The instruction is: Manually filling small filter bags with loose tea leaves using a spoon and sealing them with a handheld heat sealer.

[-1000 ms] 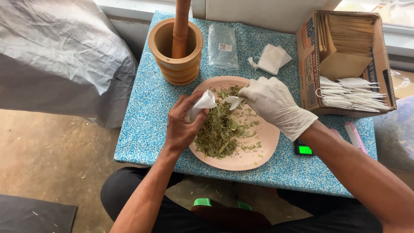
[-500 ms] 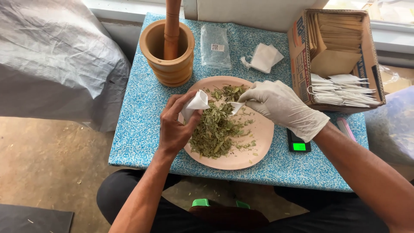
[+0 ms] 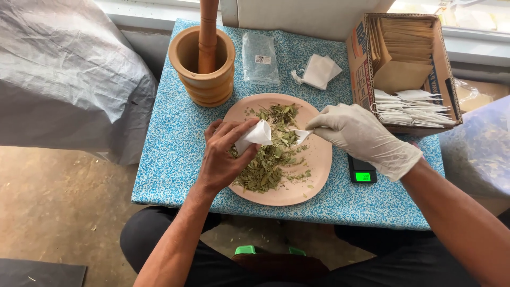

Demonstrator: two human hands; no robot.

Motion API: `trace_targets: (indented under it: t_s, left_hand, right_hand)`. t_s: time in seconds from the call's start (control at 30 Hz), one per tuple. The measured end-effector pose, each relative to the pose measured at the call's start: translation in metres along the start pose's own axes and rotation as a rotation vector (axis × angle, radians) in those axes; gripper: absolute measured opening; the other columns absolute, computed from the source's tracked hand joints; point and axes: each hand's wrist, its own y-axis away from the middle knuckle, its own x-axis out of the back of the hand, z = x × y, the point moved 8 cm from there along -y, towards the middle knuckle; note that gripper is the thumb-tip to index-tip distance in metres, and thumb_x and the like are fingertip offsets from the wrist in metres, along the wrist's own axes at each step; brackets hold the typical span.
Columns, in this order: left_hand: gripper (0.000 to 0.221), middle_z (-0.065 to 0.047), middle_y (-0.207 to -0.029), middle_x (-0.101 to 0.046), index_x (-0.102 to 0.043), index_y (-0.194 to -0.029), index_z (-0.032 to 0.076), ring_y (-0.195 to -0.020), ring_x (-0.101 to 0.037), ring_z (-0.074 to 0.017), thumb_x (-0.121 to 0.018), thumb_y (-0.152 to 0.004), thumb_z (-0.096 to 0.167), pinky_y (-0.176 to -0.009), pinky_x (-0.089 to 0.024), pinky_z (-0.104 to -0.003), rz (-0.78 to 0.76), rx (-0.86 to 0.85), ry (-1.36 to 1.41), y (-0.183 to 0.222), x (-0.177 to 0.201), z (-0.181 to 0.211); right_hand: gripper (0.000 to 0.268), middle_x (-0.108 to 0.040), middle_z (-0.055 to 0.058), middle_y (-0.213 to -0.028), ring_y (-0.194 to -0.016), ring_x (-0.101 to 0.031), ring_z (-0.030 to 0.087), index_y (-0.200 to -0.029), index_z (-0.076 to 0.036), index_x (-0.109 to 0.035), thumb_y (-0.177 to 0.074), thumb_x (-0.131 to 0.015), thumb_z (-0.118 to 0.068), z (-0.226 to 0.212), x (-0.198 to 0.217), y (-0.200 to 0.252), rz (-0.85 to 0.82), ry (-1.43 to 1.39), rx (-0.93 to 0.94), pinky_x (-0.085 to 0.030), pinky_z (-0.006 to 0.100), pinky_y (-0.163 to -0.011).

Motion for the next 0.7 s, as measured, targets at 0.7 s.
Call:
trace_targets:
  t_s: [0.7]
  left_hand:
    - [0.064,-0.003,-0.116,-0.081,-0.071,-0.154,0.023,-0.124,-0.071,-0.022,-0.091,-0.094,0.023,-0.128,-0.007,-0.07,-0.045,-0.078,0.014,0.001,-0.016,0.027]
  right_hand:
    - [0.016,-0.078,-0.007,-0.11,-0.104,-0.07,0.019,-0.119,-0.034,-0.081,-0.108,-0.071,-0.028,-0.043,0.04,0.011,0.112,0.148,0.27,-0.05,0.038,-0.094]
